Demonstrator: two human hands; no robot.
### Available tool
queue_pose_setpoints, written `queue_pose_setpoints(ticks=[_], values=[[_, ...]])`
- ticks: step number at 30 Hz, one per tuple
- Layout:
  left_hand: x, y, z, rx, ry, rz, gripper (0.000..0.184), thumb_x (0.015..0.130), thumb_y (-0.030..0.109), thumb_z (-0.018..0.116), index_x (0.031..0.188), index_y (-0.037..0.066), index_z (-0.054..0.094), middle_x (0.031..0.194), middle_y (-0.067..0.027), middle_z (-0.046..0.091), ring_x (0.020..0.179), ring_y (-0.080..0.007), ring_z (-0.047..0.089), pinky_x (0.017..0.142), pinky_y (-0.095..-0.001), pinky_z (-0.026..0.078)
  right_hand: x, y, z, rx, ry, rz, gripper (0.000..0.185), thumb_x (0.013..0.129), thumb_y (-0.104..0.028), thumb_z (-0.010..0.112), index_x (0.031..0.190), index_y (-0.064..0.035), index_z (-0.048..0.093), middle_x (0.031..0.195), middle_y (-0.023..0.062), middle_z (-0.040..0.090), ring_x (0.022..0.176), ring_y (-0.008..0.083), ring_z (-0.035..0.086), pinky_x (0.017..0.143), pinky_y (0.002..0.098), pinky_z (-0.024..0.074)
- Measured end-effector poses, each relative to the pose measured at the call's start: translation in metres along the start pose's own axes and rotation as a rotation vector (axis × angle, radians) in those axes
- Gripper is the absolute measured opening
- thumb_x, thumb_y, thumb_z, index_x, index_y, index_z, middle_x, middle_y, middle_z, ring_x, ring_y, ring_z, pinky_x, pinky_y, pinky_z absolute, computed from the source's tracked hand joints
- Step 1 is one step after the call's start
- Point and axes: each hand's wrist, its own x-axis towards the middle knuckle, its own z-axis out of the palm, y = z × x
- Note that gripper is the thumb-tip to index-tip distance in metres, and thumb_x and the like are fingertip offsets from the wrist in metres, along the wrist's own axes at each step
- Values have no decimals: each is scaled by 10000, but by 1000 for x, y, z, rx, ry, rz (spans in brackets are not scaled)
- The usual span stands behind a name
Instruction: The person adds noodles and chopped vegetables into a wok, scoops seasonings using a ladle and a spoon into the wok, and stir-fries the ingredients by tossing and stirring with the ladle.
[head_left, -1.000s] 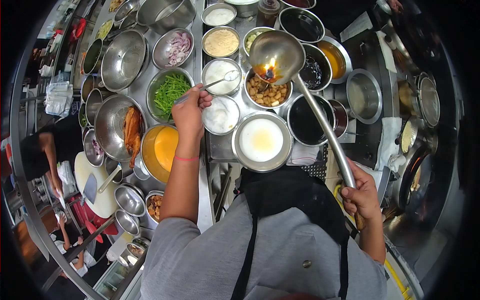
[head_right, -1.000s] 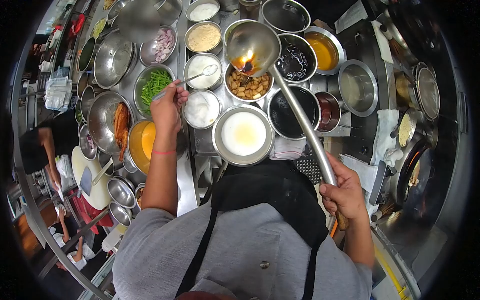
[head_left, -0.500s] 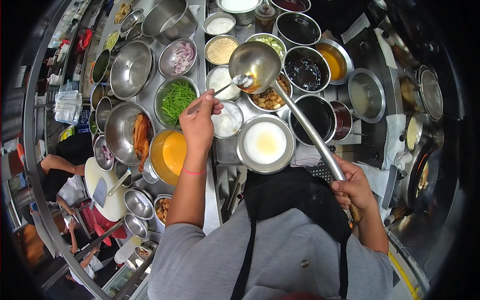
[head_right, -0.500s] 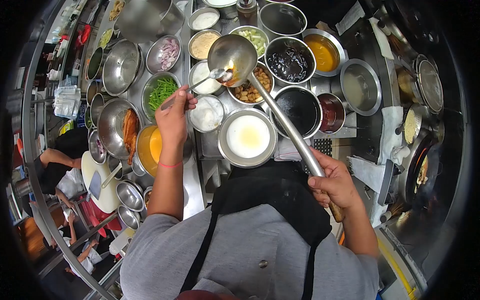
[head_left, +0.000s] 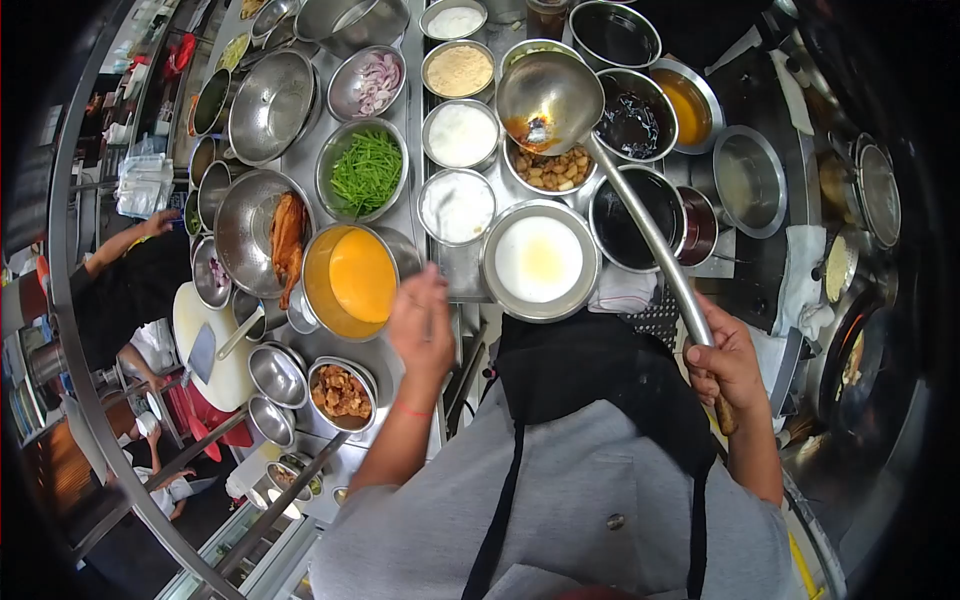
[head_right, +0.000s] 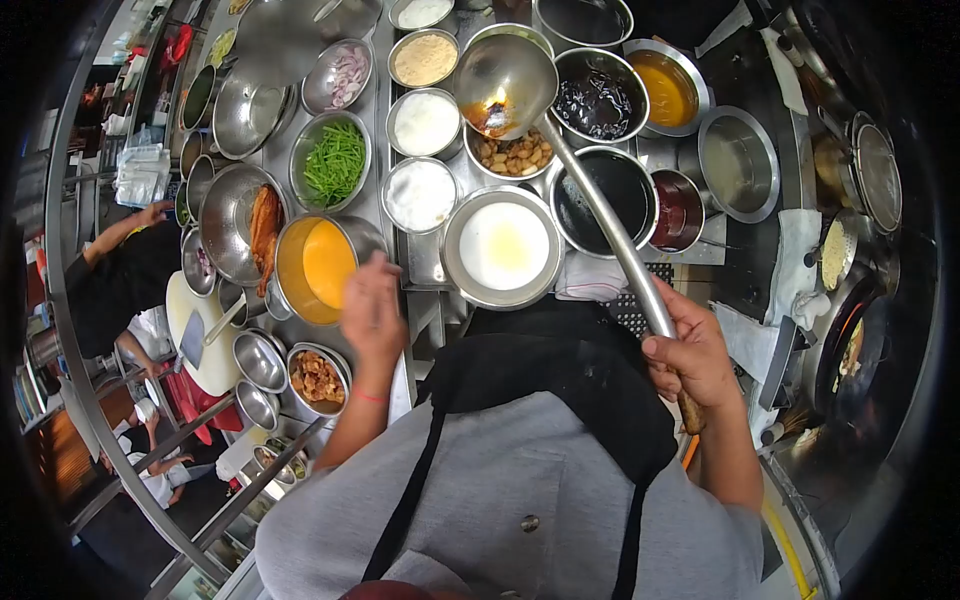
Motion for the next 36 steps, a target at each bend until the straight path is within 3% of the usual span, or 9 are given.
queue_pose_setpoints(ticks=[9, 15, 17, 20, 22, 25, 27, 32, 36], values=[[-51, -10, 10, 156, -73, 5, 279, 877, -13, 558, 1150, -48, 602, 975, -191, 642, 902, -303, 618, 845, -368, 484, -20, -16, -6, 10, -3, -19, 751, 756, 11, 648, 1427, -37, 315, 538, 7, 429, 316, 51, 309, 286, 209, 235], [111, 2, 2, 64, 253, 247, 229, 913, 24, 534, 1094, -93, 611, 889, -172, 641, 837, -273, 637, 743, -326, 516, -16, -20, 2, 14, 2, -87, 757, 749, 22, 643, 1428, -38, 314, 540, 14, 427, 320, 54, 307, 283, 214, 239], [163, -14, 32, -303, 130, -48, 218, 921, 28, 514, 1071, -90, 620, 882, -171, 634, 800, -256, 643, 720, -319, 518, -14, -19, 9, -3, 21, -114, 763, 742, 15, 641, 1429, -38, 313, 524, 14, 411, 313, 57, 294, 274, 221, 220], [215, -60, 87, -354, -34, -105, 272, 943, 145, 525, 1078, -65, 631, 840, -122, 666, 780, -150, 651, 699, -245, 516, -9, -21, 25, 1, 81, -133, 758, 742, 15, 639, 1426, -30, 316, 524, 11, 411, 314, 57, 293, 277, 215, 221], [232, -71, 111, 15, -85, 58, 223, 890, 152, 559, 972, -18, 677, 864, -220, 651, 782, -355, 642, 732, -382, 509, -6, -23, 33, 24, 109, -145, 752, 745, 11, 637, 1425, -22, 315, 520, 8, 406, 313, 55, 292, 280, 210, 223], [236, -65, 117, 133, -134, 65, 237, 873, 191, 566, 952, 4, 688, 875, -236, 647, 810, -395, 624, 759, -405, 498, -4, -24, 40, 46, 154, -169, 748, 750, 5, 637, 1423, -7, 310, 512, 7, 406, 309, 51, 292, 279, 209, 224], [234, -66, 117, 153, -164, 87, 241, 884, 176, 567, 964, -23, 678, 870, -223, 661, 767, -324, 657, 716, -384, 510, -4, -27, 39, 63, 151, -171, 749, 752, 20, 643, 1423, -11, 312, 532, 8, 424, 321, 50, 313, 288, 206, 252], [235, -61, 105, -467, -151, -410, 252, 933, 83, 494, 1028, -126, 599, 824, -127, 653, 720, -187, 646, 651, -257, 532, 2, -30, 41, 77, 142, -172, 746, 757, 31, 649, 1423, -15, 317, 545, 17, 440, 333, 51, 333, 295, 203, 283], [244, -74, 95, -780, -78, -614, 235, 927, 73, 496, 1035, -131, 542, 883, -165, 628, 720, -205, 640, 643, -272, 541, 10, -30, 44, 76, 139, -163, 741, 764, 32, 641, 1426, -18, 310, 544, 18, 443, 331, 56, 340, 294, 203, 281]])
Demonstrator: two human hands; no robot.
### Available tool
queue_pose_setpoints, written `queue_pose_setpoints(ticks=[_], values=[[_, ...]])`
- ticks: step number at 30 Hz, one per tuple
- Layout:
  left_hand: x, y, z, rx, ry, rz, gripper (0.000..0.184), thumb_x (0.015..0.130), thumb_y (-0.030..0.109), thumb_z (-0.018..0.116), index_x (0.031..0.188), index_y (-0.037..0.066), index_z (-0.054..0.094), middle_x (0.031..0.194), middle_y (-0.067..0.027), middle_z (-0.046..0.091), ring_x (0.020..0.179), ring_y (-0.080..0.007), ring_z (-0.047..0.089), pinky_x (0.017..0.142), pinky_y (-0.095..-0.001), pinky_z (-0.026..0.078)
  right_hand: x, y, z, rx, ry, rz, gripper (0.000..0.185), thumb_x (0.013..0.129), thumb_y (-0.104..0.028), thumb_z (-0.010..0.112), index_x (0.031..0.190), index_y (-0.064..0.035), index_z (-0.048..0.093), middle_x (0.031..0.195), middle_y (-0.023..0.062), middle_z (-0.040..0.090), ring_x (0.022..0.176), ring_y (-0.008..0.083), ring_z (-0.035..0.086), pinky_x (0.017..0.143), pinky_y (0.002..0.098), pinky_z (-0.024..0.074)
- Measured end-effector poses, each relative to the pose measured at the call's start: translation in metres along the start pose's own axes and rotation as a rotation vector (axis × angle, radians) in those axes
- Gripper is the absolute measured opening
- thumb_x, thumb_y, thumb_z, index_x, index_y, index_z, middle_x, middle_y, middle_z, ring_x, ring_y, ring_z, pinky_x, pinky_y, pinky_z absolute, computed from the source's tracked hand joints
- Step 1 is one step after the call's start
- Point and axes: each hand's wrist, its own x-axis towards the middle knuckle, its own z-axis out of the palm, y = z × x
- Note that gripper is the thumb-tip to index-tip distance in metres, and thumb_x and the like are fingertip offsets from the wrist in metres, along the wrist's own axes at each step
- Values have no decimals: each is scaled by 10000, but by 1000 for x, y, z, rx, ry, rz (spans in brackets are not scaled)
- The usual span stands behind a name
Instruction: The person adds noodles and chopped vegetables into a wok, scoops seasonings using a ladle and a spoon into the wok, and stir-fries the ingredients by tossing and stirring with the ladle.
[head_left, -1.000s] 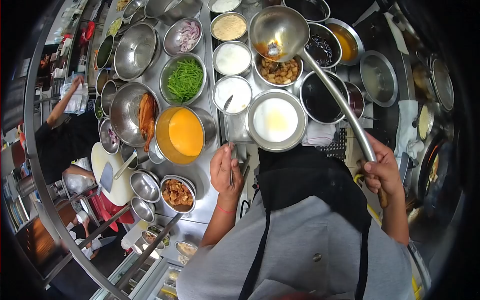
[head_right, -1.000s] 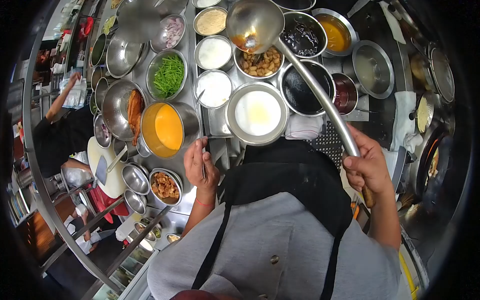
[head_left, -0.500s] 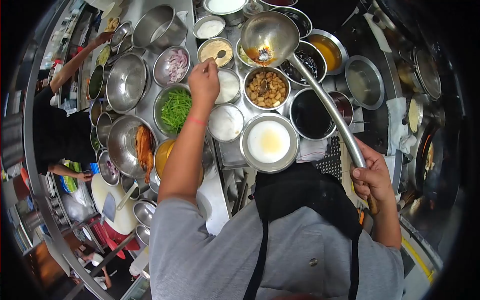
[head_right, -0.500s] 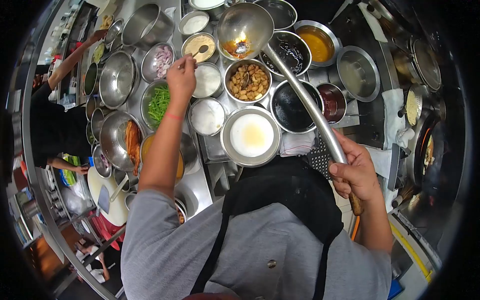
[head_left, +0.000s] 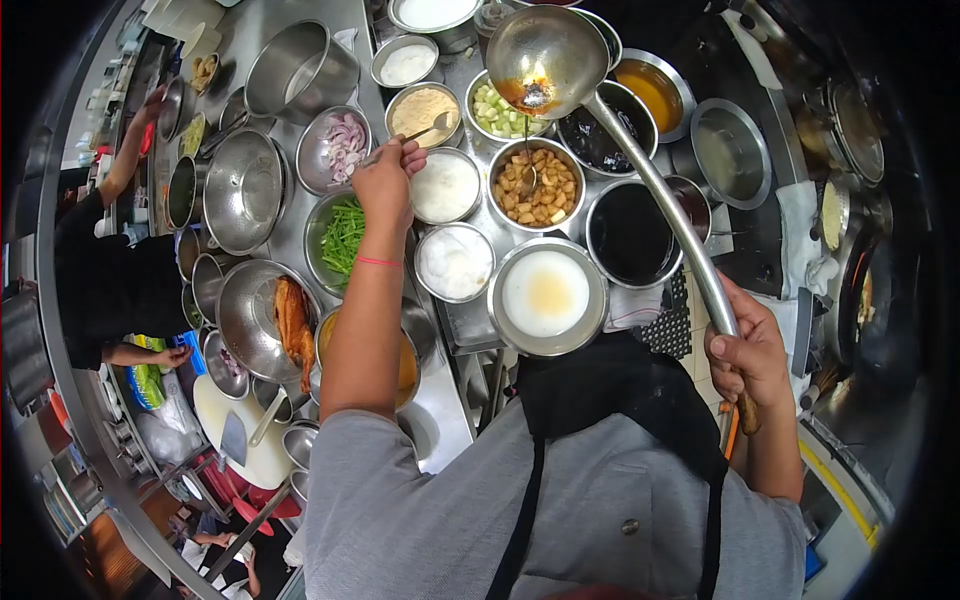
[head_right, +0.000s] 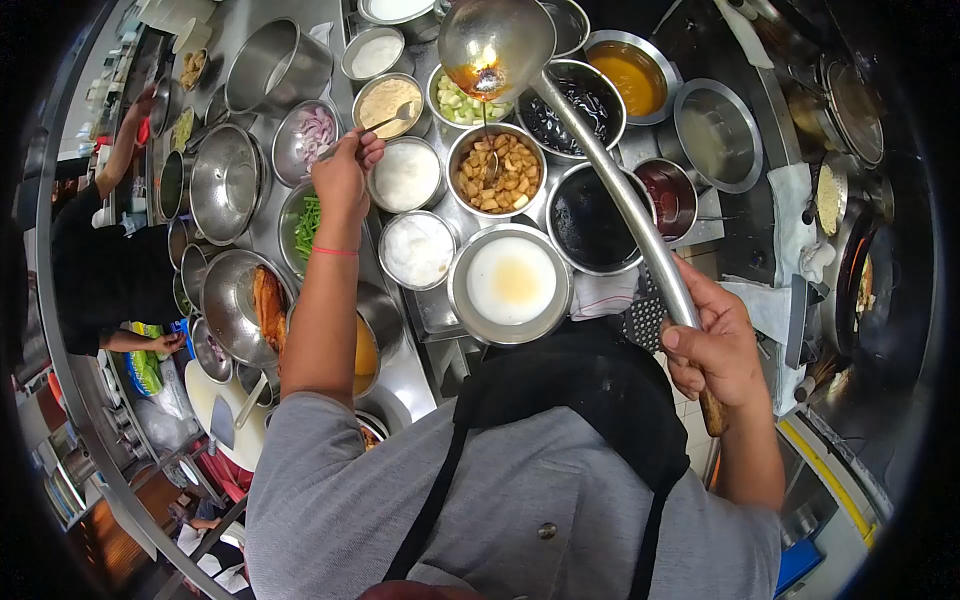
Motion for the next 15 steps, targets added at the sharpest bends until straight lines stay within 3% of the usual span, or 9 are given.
queue_pose_setpoints(ticks=[4, 7, 10, 15], values=[[11, -10, -10, -80, -2, -44, 229, 931, 73, 495, 1034, -124, 548, 880, -154, 630, 722, -207, 640, 649, -274, 543, 12, 1, 4, 25, -47, -18, 724, 781, 48, 615, 1431, -26, 304, 557, 22, 456, 337, 60, 361, 301, 211, 301], [9, -17, -8, 32, 16, 11, 247, 934, 83, 514, 1052, -129, 559, 881, -144, 636, 725, -201, 642, 657, -266, 543, 19, 2, 10, -3, -71, -38, 709, 791, 60, 595, 1431, -29, 304, 566, 22, 464, 345, 62, 371, 312, 214, 318], [4, -20, -5, 228, -107, 123, 295, 932, 108, 552, 1087, -142, 575, 880, -145, 646, 734, -190, 647, 666, -255, 541, 25, 0, 19, -56, -56, -39, 698, 798, 67, 580, 1432, -31, 305, 569, 17, 467, 354, 61, 380, 322, 213, 325], [6, -16, -9, 84, -66, 55, 264, 946, 101, 513, 1067, -128, 563, 889, -147, 640, 750, -201, 650, 673, -264, 550, 34, -5, 28, -87, -92, -48, 687, 801, 74, 563, 1431, -33, 310, 570, 6, 467, 365, 59, 389, 327, 212, 329]])
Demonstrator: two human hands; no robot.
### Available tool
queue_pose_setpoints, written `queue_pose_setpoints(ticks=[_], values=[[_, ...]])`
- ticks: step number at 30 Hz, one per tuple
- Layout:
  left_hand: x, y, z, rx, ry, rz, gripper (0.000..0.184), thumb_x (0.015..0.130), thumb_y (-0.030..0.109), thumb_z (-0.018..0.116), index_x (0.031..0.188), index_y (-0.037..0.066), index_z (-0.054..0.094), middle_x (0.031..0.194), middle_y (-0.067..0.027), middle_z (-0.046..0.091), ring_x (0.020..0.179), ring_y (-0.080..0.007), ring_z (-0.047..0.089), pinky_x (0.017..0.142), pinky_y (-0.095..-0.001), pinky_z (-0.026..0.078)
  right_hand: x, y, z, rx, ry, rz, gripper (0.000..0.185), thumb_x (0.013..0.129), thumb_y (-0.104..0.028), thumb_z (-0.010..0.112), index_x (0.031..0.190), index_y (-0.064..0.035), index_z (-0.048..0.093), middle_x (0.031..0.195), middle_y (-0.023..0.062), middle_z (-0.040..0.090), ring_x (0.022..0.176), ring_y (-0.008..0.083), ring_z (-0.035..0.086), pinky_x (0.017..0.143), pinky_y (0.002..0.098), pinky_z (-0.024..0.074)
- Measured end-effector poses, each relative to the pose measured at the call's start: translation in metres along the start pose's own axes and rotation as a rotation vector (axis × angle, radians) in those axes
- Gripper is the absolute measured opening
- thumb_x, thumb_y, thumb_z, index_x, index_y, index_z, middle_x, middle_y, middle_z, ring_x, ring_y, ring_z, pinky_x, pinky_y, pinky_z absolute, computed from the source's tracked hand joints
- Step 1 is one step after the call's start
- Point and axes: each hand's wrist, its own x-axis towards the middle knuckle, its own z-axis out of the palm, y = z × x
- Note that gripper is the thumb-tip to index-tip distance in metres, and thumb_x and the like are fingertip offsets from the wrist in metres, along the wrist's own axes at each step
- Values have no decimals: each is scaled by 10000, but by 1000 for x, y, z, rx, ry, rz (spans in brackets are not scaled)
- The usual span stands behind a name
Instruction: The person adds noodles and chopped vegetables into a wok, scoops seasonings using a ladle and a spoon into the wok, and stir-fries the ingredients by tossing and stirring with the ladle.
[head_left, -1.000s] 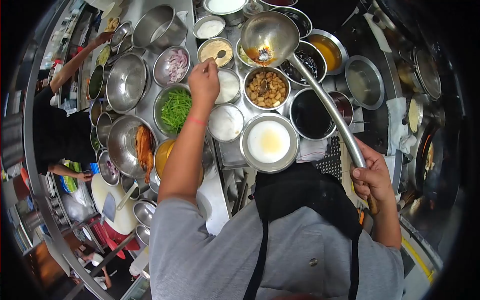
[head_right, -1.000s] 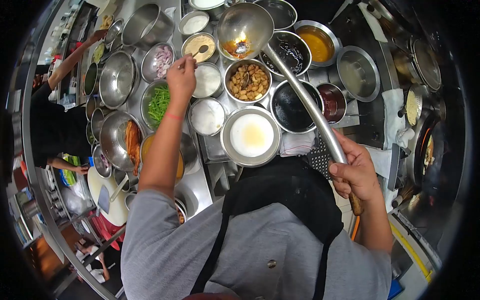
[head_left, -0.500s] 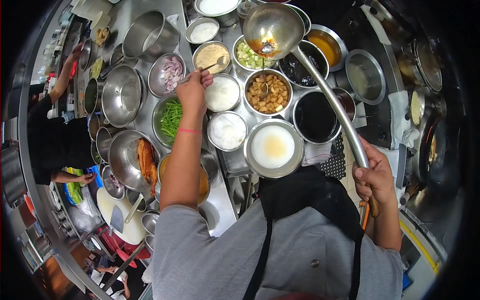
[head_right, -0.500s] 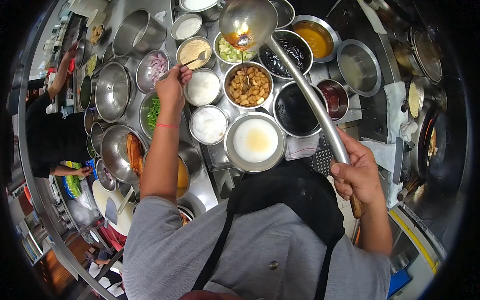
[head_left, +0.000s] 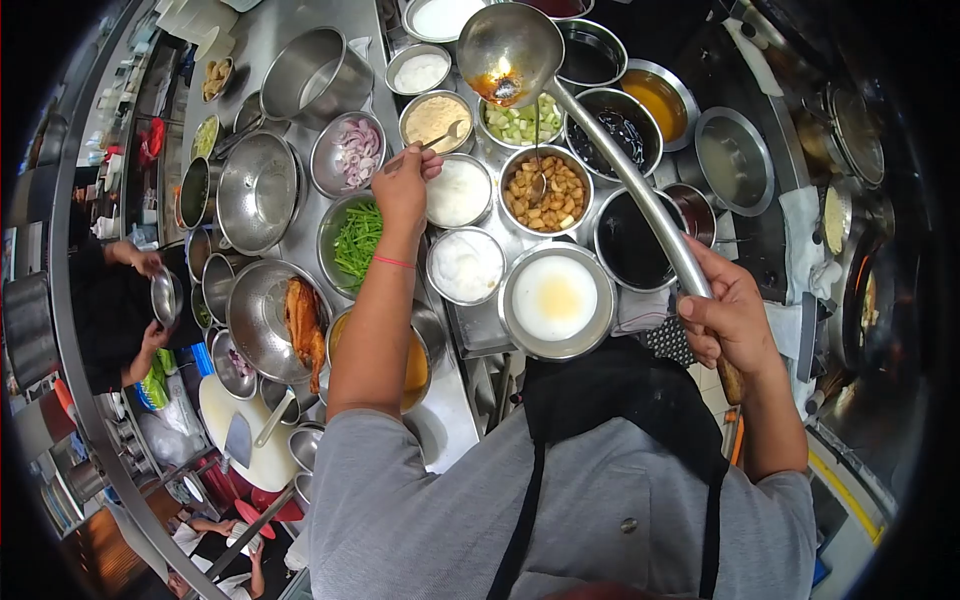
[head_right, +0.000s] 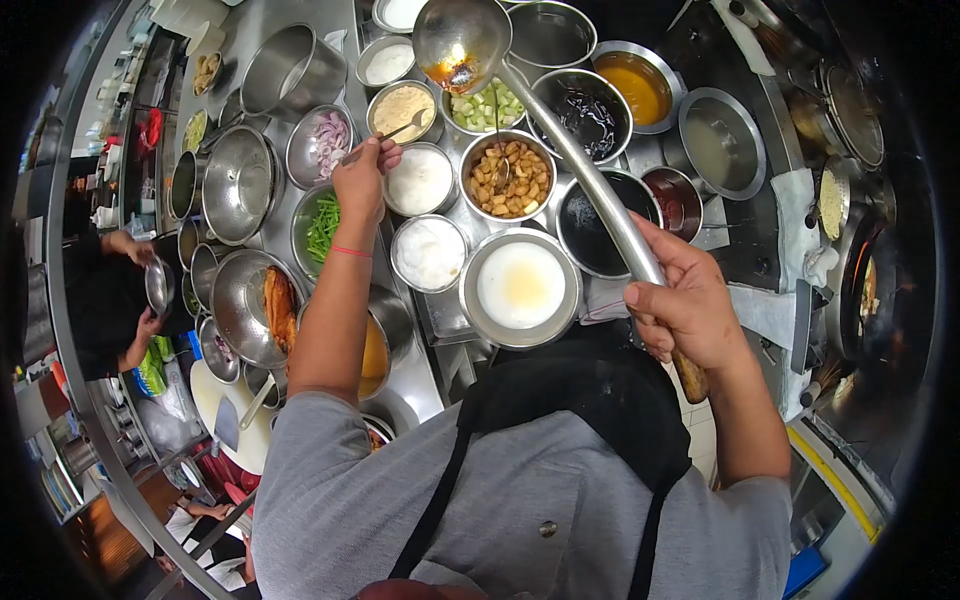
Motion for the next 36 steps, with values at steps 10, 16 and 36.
queue_pose_setpoints(ticks=[10, 16, 36], values=[[-6, 46, 1, -353, 8, -191, 255, 962, 119, 473, 1090, -94, 534, 915, -152, 633, 792, -216, 654, 722, -284, 568, 23, -2, 19, -112, 31, 37, 659, 816, 46, 550, 1428, -45, 323, 611, 5, 490, 367, 65, 417, 320, 221, 342], [52, 51, 30, 206, 51, 410, 283, 944, 120, 525, 1059, -131, 589, 847, -132, 660, 715, -163, 644, 653, -251, 523, 25, 0, 18, 91, -74, 109, 654, 825, 2, 549, 1433, -57, 314, 571, 7, 457, 363, 68, 408, 313, 228, 348], [127, 13, 33, -208, 126, -123, 195, 939, 35, 453, 1009, -137, 512, 866, -162, 609, 707, -225, 644, 637, -281, 577, 6, -4, 18, 36, 10, 48, 664, 812, 58, 540, 1430, -32, 313, 574, 13, 490, 356, 70, 401, 318, 232, 345]])
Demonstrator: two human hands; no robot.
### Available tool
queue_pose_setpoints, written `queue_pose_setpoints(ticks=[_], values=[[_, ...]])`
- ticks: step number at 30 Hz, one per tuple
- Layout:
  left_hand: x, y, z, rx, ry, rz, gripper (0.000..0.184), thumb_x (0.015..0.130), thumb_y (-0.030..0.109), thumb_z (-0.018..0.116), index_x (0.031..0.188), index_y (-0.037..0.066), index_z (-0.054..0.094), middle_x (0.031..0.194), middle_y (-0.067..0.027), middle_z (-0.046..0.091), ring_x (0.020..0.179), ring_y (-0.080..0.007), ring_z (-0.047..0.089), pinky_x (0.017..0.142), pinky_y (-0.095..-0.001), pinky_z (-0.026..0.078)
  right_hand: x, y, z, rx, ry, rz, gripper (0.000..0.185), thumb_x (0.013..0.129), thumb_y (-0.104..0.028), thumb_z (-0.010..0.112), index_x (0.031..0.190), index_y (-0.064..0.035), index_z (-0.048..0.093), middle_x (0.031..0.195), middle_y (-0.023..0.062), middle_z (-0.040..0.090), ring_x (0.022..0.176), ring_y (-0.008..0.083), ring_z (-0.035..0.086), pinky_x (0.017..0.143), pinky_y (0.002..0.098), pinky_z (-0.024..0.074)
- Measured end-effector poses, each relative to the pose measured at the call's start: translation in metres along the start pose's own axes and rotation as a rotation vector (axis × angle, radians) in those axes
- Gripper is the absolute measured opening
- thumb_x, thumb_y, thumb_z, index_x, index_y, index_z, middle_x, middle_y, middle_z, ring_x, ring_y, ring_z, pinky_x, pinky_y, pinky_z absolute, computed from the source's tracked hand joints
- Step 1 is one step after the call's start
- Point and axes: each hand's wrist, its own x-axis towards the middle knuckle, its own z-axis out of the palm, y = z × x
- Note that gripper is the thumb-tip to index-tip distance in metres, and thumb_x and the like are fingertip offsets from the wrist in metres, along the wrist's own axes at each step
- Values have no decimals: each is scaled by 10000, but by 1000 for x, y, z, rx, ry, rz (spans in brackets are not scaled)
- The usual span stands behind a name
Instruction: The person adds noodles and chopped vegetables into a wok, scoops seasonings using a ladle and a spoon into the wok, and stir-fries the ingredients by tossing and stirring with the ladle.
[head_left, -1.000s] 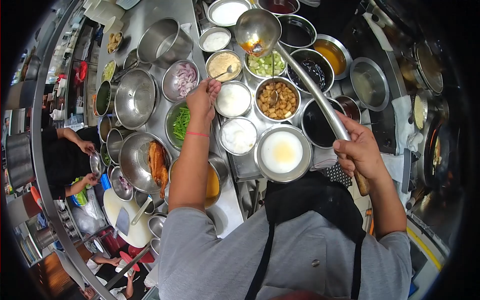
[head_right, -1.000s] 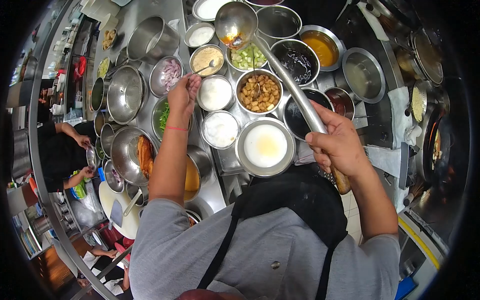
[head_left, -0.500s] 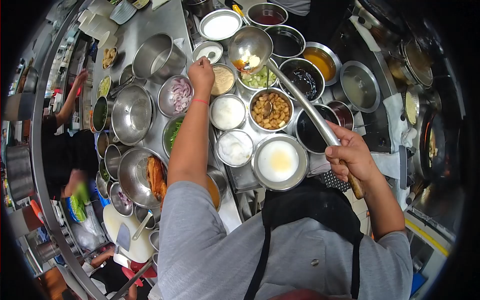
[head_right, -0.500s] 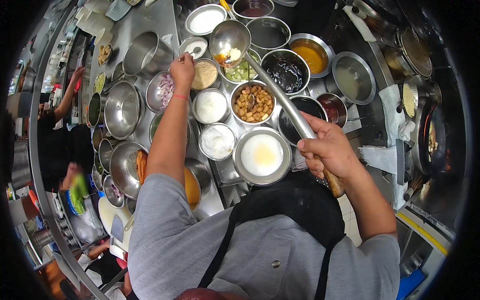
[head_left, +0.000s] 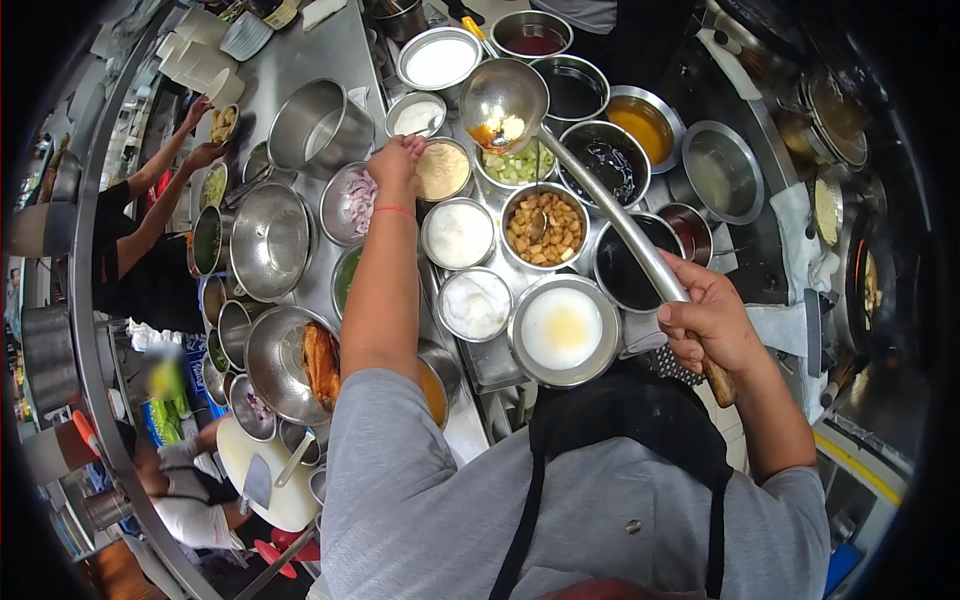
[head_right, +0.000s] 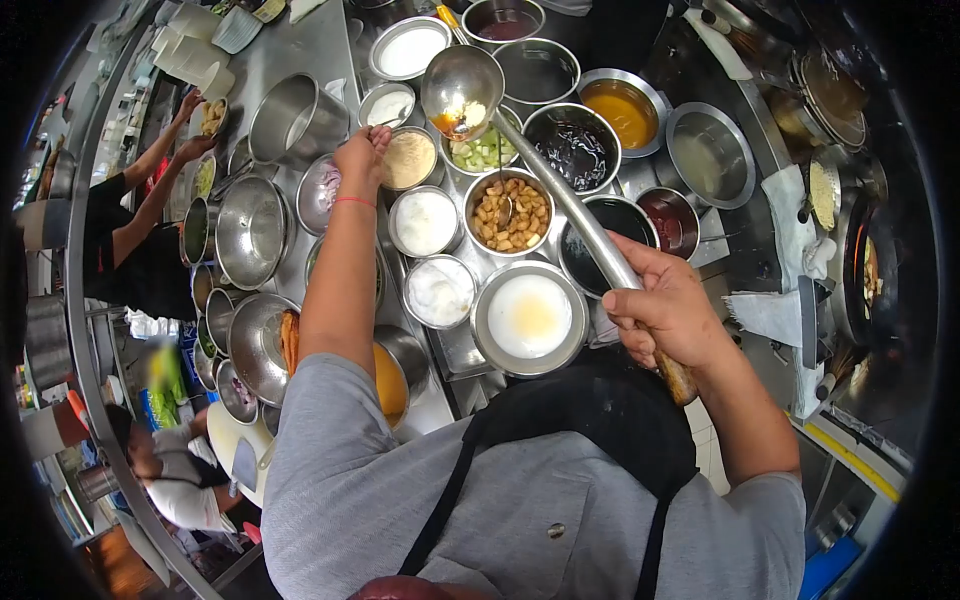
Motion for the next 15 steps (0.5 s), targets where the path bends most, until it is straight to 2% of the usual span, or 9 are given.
queue_pose_setpoints(ticks=[2, 6, 9, 11, 12, 14, 15], values=[[5, 3, -6, -157, 28, -134, 194, 939, 12, 422, 1049, -137, 483, 911, -169, 592, 788, -241, 644, 689, -293, 586, 2, 0, 1, -5, -8, 0, 667, 813, 58, 537, 1432, -31, 307, 572, 14, 490, 357, 70, 404, 317, 234, 348], [-10, 17, -13, -198, 6, -114, 189, 938, 12, 422, 1038, -135, 486, 913, -169, 585, 829, -246, 639, 720, -293, 585, 5, 1, -1, -8, -17, -5, 662, 820, 43, 535, 1435, -33, 299, 575, 16, 491, 357, 72, 407, 316, 234, 353], [-58, 46, -4, -249, -84, -49, 199, 942, 30, 436, 1039, -132, 499, 930, -177, 602, 785, -243, 643, 720, -298, 584, 7, 0, 1, 10, -46, -9, 654, 824, 28, 537, 1432, -37, 306, 583, 15, 483, 358, 71, 407, 314, 232, 354], [-106, 62, 6, 34, -174, 195, 226, 956, 84, 452, 1011, -111, 551, 912, -148, 637, 734, -222, 649, 676, -265, 559, 9, -2, 1, 19, -47, -4, 648, 825, 19, 540, 1429, -39, 312, 586, 15, 476, 359, 71, 406, 312, 229, 354], [-123, 68, 1, 34, -172, 189, 226, 956, 84, 452, 1011, -111, 551, 912, -148, 637, 734, -222, 649, 676, -265, 559, 12, -3, -2, 54, -87, 6, 641, 825, 14, 543, 1424, -40, 321, 585, 13, 464, 358, 67, 400, 310, 226, 352], [-161, 78, -18, 797, -25, 836, 273, 952, 155, 488, 928, -81, 623, 770, -141, 660, 652, -204, 646, 624, -272, 523, 7, -8, -11, 77, -126, 36, 633, 826, 9, 545, 1419, -40, 329, 584, 12, 452, 358, 63, 393, 308, 223, 349], [-198, 92, -26, 1070, 17, 844, 282, 938, 182, 510, 910, -66, 642, 716, -157, 649, 639, -230, 649, 614, -301, 512, 2, -13, -15, 121, -124, 54, 631, 827, 4, 548, 1417, -39, 329, 581, 10, 443, 354, 58, 383, 304, 218, 343]])
